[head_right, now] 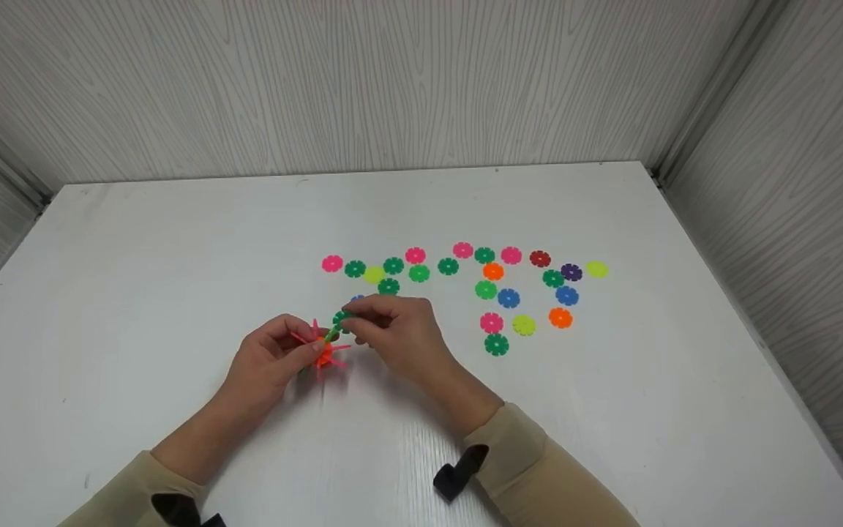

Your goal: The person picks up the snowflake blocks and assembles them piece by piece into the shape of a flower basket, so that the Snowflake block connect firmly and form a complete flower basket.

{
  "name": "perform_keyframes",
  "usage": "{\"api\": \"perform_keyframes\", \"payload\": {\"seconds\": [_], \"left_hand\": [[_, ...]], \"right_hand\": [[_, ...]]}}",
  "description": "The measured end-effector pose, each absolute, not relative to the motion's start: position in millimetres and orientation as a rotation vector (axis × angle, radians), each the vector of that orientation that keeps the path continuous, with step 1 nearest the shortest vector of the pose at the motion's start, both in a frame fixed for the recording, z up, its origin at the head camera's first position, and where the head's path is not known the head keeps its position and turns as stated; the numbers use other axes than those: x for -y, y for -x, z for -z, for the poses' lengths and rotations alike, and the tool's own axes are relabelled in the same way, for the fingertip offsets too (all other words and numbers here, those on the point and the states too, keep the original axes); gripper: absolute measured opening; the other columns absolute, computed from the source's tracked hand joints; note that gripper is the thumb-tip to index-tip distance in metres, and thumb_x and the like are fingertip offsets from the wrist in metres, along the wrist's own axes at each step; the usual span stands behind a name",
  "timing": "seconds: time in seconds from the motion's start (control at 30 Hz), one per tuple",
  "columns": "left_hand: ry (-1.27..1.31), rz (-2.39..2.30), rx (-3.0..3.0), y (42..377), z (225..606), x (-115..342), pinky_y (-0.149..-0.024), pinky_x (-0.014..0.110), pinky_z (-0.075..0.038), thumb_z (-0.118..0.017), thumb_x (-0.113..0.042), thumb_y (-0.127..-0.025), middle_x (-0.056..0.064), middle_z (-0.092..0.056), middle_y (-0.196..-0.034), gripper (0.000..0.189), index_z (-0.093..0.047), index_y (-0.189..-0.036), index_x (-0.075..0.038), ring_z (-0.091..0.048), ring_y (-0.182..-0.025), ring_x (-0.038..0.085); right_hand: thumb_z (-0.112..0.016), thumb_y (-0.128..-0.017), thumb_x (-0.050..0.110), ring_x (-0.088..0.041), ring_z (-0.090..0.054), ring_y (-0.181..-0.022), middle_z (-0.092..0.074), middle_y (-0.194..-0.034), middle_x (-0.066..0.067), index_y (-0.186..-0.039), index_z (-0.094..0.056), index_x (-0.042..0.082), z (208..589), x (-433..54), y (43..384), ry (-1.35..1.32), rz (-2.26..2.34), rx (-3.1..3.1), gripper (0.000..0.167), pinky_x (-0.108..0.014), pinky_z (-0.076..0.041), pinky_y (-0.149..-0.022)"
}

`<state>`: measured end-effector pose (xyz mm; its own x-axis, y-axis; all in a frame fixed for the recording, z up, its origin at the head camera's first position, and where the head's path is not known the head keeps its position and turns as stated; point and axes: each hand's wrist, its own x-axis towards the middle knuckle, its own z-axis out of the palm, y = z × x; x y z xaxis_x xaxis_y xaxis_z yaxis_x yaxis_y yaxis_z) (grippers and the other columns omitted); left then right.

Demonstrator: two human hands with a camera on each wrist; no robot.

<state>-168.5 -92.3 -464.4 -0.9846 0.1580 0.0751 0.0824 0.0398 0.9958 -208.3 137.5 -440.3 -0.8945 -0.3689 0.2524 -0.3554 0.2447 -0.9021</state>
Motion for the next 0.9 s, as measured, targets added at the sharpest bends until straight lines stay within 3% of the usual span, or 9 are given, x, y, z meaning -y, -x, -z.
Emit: {"api": "perform_keyframes", "payload": {"seconds": [0.3, 0.53, 0.7, 0.9], "left_hand": [[-0.25, -2.098, -2.311, 168.9, 466.6, 93.2, -0.081, 0.027, -0.06, -0.085, -0.014, -0.09, 0.007, -0.07, -0.106, 0.023, -0.068, -0.105, -0.011, -0.067, -0.097, 0.028], [-0.228, -2.051, -2.367, 166.0, 464.1, 90.6, -0.082, 0.029, -0.062, -0.086, -0.016, -0.089, 0.003, -0.071, -0.105, 0.023, -0.07, -0.105, -0.015, -0.068, -0.097, 0.026], [-0.202, -2.038, -2.366, 164.6, 461.9, 88.9, -0.082, 0.029, -0.062, -0.087, -0.017, -0.089, 0.004, -0.071, -0.106, 0.026, -0.07, -0.108, -0.014, -0.069, -0.099, 0.025], [-0.227, -2.049, -2.298, 167.0, 462.0, 90.4, -0.085, 0.028, -0.061, -0.084, -0.015, -0.091, 0.008, -0.071, -0.108, 0.041, -0.062, -0.125, -0.01, -0.07, -0.095, 0.026]], "right_hand": [[-0.08, -0.097, 0.014, -0.016, -0.069, -0.077, -0.071, -0.094, 0.002, -0.129, -0.078, 0.012, 437.8, -138.4, 210.5, 0.966, 1.639, -2.562, 0.032, -0.026, -0.06, -0.07], [-0.079, -0.097, 0.012, -0.013, -0.069, -0.075, -0.071, -0.093, 0.004, -0.126, -0.08, 0.015, 437.9, -137.0, 207.8, 1.007, 1.633, -2.566, 0.03, -0.027, -0.061, -0.07], [-0.079, -0.097, 0.01, -0.015, -0.07, -0.075, -0.073, -0.095, 0.001, -0.125, -0.08, 0.009, 441.2, -136.7, 207.9, 1.019, 1.641, -2.541, 0.028, -0.026, -0.061, -0.07], [-0.082, -0.095, 0.015, -0.017, -0.069, -0.079, -0.076, -0.098, 0.006, -0.121, -0.08, 0.012, 438.1, -137.5, 209.7, 0.924, 1.66, -2.524, 0.026, -0.027, -0.06, -0.072]]}}
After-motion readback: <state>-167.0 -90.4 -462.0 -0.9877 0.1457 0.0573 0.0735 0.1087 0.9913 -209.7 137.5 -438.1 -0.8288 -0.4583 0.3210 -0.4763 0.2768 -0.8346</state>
